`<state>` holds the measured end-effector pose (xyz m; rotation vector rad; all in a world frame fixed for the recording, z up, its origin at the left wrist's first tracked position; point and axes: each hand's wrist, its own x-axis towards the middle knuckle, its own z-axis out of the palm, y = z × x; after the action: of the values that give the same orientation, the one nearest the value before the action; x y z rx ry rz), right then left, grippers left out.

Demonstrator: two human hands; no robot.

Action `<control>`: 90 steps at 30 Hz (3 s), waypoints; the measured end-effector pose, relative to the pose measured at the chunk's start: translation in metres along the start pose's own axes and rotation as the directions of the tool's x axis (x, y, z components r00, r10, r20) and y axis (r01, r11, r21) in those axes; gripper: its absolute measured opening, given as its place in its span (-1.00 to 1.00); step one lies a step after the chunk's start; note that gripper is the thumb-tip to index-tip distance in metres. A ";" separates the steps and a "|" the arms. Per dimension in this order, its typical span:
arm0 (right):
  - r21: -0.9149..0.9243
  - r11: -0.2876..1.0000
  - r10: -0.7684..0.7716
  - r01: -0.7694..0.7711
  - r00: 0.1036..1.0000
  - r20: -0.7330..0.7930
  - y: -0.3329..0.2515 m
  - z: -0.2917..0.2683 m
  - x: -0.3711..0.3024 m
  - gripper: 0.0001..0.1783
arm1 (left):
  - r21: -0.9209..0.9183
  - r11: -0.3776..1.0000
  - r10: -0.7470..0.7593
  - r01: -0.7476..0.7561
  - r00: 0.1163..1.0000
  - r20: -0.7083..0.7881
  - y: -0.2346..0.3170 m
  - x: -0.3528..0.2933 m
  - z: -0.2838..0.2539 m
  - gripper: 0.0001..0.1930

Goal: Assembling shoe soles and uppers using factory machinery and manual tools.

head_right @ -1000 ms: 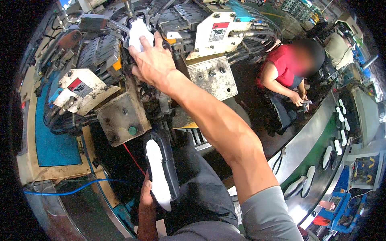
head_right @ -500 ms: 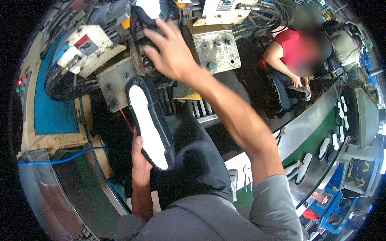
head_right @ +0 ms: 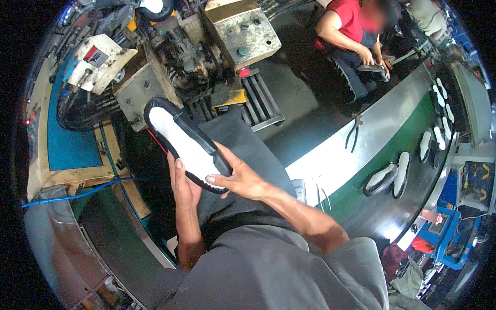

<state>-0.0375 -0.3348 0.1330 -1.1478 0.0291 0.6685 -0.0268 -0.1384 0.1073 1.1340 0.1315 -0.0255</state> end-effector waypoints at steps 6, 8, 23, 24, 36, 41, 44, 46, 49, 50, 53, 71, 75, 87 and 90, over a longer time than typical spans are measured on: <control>-0.479 0.876 0.049 0.051 0.980 0.194 -0.047 -0.081 -0.033 -0.01 | 0.525 0.797 0.290 -0.299 0.952 0.103 0.038 0.012 -0.080 -0.11; -0.427 0.902 0.128 -0.061 0.983 0.129 -0.047 -0.101 -0.021 -0.13 | 0.621 0.779 -0.176 -0.085 0.922 0.346 0.046 0.023 -0.081 -0.02; -0.507 0.365 -0.408 -0.781 0.355 -0.841 0.228 -0.189 -0.217 -0.30 | 0.921 0.313 -0.684 -0.231 0.617 0.388 -0.048 0.090 0.040 -0.26; -0.547 0.397 -0.459 -0.737 0.357 -0.813 0.234 -0.189 -0.218 -0.36 | 0.910 0.391 -0.638 -0.139 0.672 0.377 -0.054 0.091 0.044 -0.31; 0.169 0.984 0.142 -0.063 0.850 -0.507 0.114 -0.152 -0.151 -0.60 | 0.928 0.265 -0.549 -0.260 0.751 0.367 -0.050 0.093 0.052 -0.47; -0.292 0.933 0.100 -0.210 0.931 -0.352 0.047 -0.098 -0.094 -0.56 | 0.898 0.346 -0.658 -0.272 0.611 0.439 -0.032 0.084 0.047 -0.20; -0.208 0.958 0.128 -0.197 0.943 -0.307 0.056 -0.089 -0.079 -0.60 | 0.896 0.406 -0.674 -0.179 0.604 0.426 -0.038 0.079 0.037 -0.13; -0.197 0.967 0.100 -0.161 0.952 -0.288 0.059 -0.084 -0.071 -0.61 | 0.881 0.435 -0.642 -0.189 0.620 0.450 -0.041 0.074 0.032 -0.15; -0.300 0.934 0.091 -0.195 0.940 -0.328 0.040 -0.077 -0.068 -0.60 | 0.867 0.434 -0.596 -0.244 0.644 0.479 -0.043 0.069 0.030 -0.16; -0.302 0.933 0.092 -0.196 0.941 -0.326 0.048 -0.079 -0.069 -0.60 | 0.868 0.434 -0.595 -0.242 0.646 0.478 -0.043 0.069 0.030 -0.16; -0.854 0.516 -0.318 -0.073 0.909 -0.270 0.063 -0.082 -0.079 -0.60 | 0.869 0.416 -0.609 -0.269 0.627 0.485 -0.043 0.070 0.033 -0.19; -0.741 0.663 -0.406 -0.106 0.780 -0.475 0.036 -0.090 -0.090 -0.58 | 0.938 0.286 -0.723 -0.198 0.598 0.347 -0.056 0.082 0.050 -0.24; -0.902 0.397 -0.231 -0.170 0.933 -0.277 0.066 -0.094 -0.059 -0.65 | 0.916 0.385 -0.765 -0.115 0.515 0.387 -0.055 0.089 0.043 -0.22; -0.909 0.415 -0.441 -0.030 0.867 -0.230 0.037 -0.074 -0.060 -0.62 | 0.843 0.530 -0.694 -0.086 0.528 0.490 -0.057 0.087 0.022 -0.18; -0.804 0.531 -0.655 0.268 0.732 -0.189 0.038 -0.055 -0.062 -0.64 | 0.839 0.544 -0.718 -0.019 0.508 0.477 -0.058 0.084 0.021 -0.19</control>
<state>-0.0897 -0.4013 0.0997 -2.0062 -0.1612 -0.1884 0.0530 -0.1785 0.0536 1.8408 -0.5080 -1.1540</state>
